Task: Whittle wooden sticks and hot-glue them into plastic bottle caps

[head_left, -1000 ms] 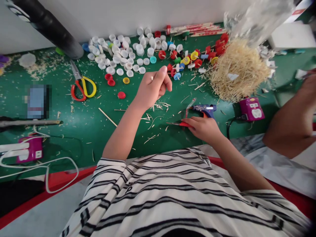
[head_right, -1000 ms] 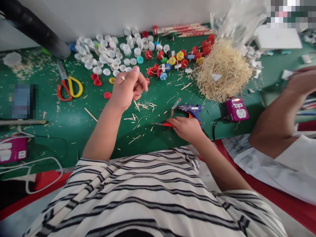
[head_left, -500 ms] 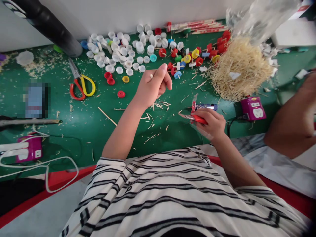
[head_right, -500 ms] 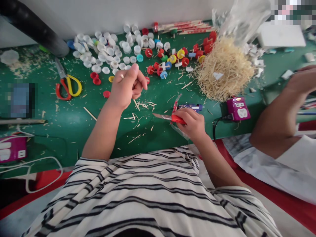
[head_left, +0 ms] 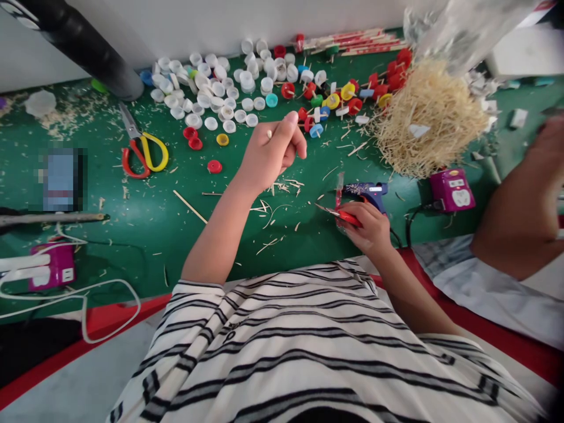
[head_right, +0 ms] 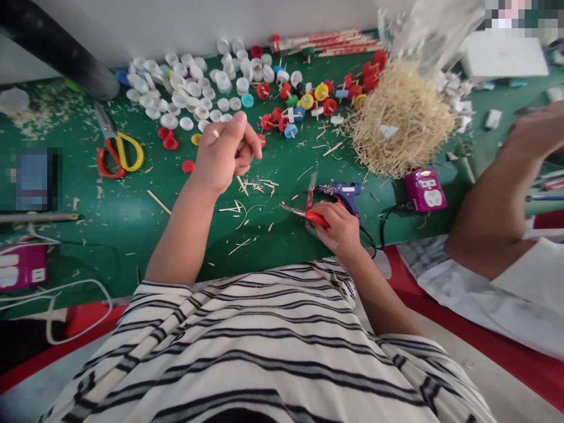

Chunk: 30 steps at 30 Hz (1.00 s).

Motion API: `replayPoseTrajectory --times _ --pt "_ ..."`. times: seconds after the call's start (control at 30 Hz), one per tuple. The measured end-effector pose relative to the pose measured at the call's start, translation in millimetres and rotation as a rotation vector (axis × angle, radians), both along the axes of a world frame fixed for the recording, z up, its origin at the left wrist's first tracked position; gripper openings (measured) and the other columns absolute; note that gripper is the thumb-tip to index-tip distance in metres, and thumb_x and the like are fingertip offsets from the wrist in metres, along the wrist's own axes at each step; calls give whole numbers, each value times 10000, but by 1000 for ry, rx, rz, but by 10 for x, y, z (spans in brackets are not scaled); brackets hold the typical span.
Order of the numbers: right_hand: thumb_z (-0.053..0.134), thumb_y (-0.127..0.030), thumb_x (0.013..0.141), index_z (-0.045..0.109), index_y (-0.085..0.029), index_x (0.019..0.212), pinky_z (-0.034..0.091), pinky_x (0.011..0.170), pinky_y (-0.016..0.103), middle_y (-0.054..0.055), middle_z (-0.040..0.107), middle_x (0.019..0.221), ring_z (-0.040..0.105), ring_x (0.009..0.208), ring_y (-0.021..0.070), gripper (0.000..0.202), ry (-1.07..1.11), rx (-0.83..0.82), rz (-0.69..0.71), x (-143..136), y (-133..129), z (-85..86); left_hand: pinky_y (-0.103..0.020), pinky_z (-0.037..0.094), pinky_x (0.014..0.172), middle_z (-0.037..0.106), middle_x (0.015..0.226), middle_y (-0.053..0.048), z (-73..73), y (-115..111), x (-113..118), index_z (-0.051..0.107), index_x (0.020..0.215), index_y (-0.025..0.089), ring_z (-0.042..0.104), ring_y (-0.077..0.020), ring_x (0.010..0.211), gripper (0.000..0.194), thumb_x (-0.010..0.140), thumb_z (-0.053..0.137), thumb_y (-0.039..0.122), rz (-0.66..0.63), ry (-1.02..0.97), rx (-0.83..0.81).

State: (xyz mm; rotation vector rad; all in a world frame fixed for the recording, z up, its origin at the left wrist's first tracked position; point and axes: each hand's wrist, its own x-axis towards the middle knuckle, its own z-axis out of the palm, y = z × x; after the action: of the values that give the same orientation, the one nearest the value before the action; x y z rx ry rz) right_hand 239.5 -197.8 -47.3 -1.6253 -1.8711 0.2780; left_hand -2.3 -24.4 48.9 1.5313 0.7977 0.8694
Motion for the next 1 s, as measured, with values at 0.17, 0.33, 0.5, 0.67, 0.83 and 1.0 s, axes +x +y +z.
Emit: replayPoseTrajectory --times 0.17,0.33,0.5,0.67,0.83,1.0 --pt "596 -276 968 772 -231 1018 582 819 342 88 819 1022 767 941 234 189 -108 -66 -27 54 -43 67 -299 231 454 292 484 49 -21 16 -2 586 688 205 230 -84 414 708 1007 368 799 -7 11 17" --pt "571 -250 961 799 -224 1115 562 750 305 84 814 1036 773 916 216 276 -193 -129 28 195 -160 211 -308 186 442 303 458 56 -22 10 5 621 668 196 207 -76 400 683 1003 451 766 -8 -63 -10" --pt "585 -254 944 809 -211 1182 567 739 302 95 821 1099 782 906 219 330 -258 -150 8 271 -204 325 -316 166 440 305 435 60 -11 -14 28 643 637 191 186 -77 397 670 983 522 752 12 -117 -45" --pt "554 -247 970 699 -268 1459 504 656 288 63 820 1162 774 1053 241 510 -431 -232 -28 157 -75 346 -309 152 446 297 435 68 -14 -20 33 651 644 183 189 -67 389 636 1007 549 695 -11 -178 -36" --pt "549 -254 967 665 -314 1505 424 575 299 33 811 1192 758 1069 241 554 -521 -358 -21 76 33 368 -302 179 464 308 450 58 2 -20 16 645 658 172 210 -69 409 628 988 574 702 -19 -117 -68" --pt "554 -260 950 669 -309 1504 448 605 312 35 809 1202 745 1102 244 567 -508 -415 -35 72 12 375 -309 204 477 293 479 50 -7 -9 18 613 675 190 215 -80 425 721 990 419 809 11 -5 -28"
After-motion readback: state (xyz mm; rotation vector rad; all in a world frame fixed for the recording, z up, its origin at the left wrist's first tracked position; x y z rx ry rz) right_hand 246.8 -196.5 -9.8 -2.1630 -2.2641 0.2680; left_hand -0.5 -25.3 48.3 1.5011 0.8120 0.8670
